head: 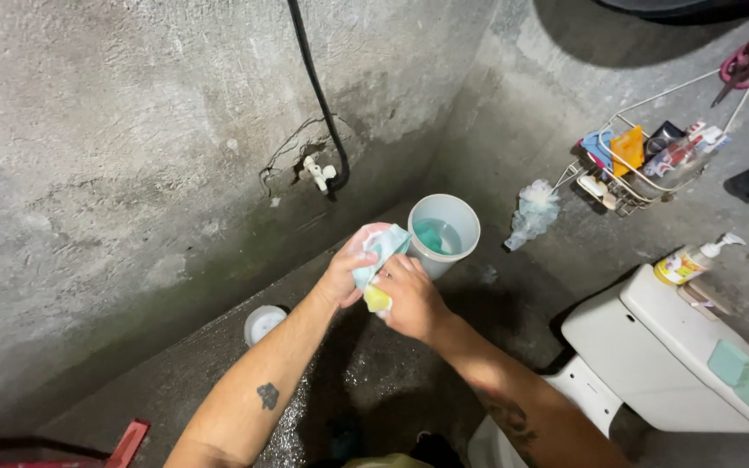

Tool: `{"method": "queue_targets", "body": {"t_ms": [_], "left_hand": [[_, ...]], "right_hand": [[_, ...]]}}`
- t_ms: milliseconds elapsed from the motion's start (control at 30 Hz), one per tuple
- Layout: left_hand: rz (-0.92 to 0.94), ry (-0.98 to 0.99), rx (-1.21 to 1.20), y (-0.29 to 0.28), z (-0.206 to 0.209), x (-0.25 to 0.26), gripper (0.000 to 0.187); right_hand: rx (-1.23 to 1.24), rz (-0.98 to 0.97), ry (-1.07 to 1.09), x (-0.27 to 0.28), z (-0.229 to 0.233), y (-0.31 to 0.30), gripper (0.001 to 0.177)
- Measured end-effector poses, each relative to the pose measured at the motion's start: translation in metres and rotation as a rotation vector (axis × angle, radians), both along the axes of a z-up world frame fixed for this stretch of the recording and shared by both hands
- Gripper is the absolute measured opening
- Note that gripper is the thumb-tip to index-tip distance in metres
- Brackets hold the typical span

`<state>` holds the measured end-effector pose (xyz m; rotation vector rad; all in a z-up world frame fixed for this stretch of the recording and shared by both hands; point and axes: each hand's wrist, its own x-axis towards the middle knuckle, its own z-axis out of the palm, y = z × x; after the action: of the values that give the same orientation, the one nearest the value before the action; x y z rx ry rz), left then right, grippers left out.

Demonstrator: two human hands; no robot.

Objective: Cleaning a plastic soap dish and a sponge under a running faucet in a bathroom.

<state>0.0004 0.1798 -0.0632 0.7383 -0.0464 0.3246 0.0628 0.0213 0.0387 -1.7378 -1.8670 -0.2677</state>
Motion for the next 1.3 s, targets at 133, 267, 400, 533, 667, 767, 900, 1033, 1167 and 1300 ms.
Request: {"method": "queue_targets", "body": {"t_ms": [133,267,400,533,667,767,900,1033,1167,1300], "left_hand": [[-0.055,0.054,-0.079,0.000,0.021,-0.002,0.072],[-0.125,0.341,0.026,0.009,0.019,0.009,0.061],[-0.047,0.422,0.174,0.010,0.015,0.028,0.055],[0.101,0.509,0.204,0.003,0.012,0.046,0.050],[0.197,0.449,0.068,-0.011,0.020,0.071,0.044],[0.331,0.445,0.129,-0.013,0.006,0.090,0.039],[0.575,0.434,0.307,-0.011,-0.002,0.106,0.036],[0.634,0.366,0.358,-0.013,0.009,0.107,0.051],[0.716,0.342,0.502,-0.006,-0.011,0.106,0.057],[0.714,0.212,0.467,0.004,-0.028,0.101,0.060]], "right_hand": [[-0.039,0.060,-0.029,0.026,-0.023,-0.003,0.030],[-0.165,0.098,-0.207,0.049,-0.038,0.000,0.027],[-0.260,0.107,-0.325,0.073,-0.048,0.004,0.028],[-0.183,0.163,-0.259,0.097,-0.052,0.008,0.034],[-0.109,0.095,-0.171,0.133,-0.067,0.015,0.033],[-0.133,0.094,-0.157,0.145,-0.067,0.020,0.026],[-0.258,0.075,-0.137,0.148,-0.064,0.030,0.024],[-0.325,0.061,0.016,0.152,-0.069,0.047,0.017],[-0.599,-0.046,0.599,0.168,-0.093,0.071,0.015],[-0.656,0.125,0.782,0.182,-0.121,0.080,0.016]]}}
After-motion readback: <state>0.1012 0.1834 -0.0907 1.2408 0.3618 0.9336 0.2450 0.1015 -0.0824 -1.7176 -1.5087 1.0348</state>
